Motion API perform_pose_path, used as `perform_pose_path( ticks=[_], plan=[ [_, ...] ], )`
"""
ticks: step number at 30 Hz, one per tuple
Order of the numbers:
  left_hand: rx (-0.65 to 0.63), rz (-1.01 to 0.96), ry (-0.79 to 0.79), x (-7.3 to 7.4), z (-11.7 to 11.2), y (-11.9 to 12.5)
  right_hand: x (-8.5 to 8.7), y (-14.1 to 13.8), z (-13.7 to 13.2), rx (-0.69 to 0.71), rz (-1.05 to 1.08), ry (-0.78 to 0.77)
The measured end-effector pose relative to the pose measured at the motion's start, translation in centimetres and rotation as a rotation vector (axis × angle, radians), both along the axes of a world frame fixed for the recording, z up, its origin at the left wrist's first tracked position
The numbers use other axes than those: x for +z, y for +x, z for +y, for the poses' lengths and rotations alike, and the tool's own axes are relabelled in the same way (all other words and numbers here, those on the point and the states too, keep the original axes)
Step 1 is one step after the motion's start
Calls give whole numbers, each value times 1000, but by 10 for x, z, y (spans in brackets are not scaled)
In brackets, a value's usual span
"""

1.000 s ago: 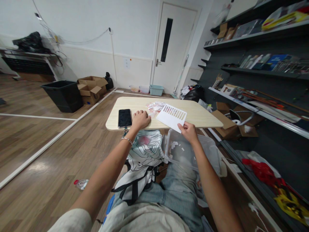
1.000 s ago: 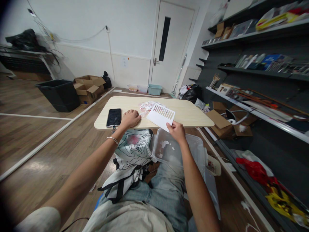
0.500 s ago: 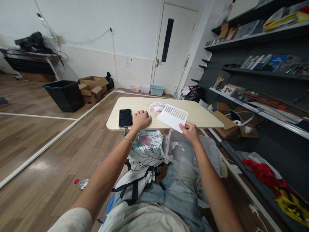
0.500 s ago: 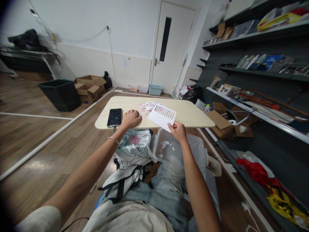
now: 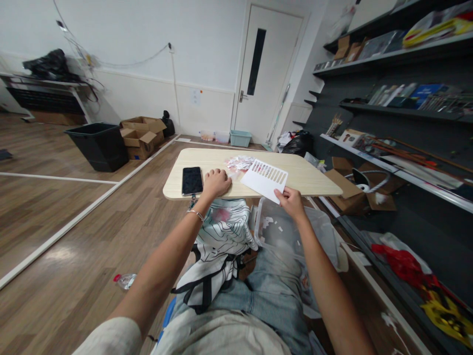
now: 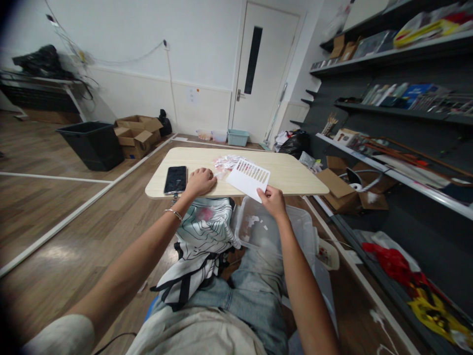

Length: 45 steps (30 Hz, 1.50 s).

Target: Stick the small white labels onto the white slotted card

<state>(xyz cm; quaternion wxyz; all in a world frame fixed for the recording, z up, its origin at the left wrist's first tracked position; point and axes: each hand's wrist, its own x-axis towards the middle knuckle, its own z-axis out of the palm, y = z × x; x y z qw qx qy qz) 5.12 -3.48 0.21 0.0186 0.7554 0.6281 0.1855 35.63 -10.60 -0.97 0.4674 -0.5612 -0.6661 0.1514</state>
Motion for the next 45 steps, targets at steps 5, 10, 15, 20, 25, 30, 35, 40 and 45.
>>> perform_pose_path(
  ticks=[5,10,15,20,25,30,35,40,45],
  plan=[
    [6,-5,-6,0,0,0,2,-1,-2,-11,-28,14],
    [5,-16,-9,-1,1,0,3,-2,-4,-14,-47,22],
    [1,-11,0,-1,1,0,2,-3,-5,-24,-65,28],
    [1,-6,-1,0,0,0,4,-6,-9,-51,-120,52],
    [-2,-8,-9,0,0,-1,9,-13,-17,-89,-214,108],
    [-12,-11,2,1,-2,-2,11,-16,-21,-118,-252,125],
    [-8,-11,-8,1,-2,-1,9,-15,-17,-113,-248,123],
    [-4,-7,-11,1,-2,0,5,-11,-11,-76,-188,97],
    [-9,-12,-1,0,-1,0,2,-6,-5,-26,-90,43]
  ],
)
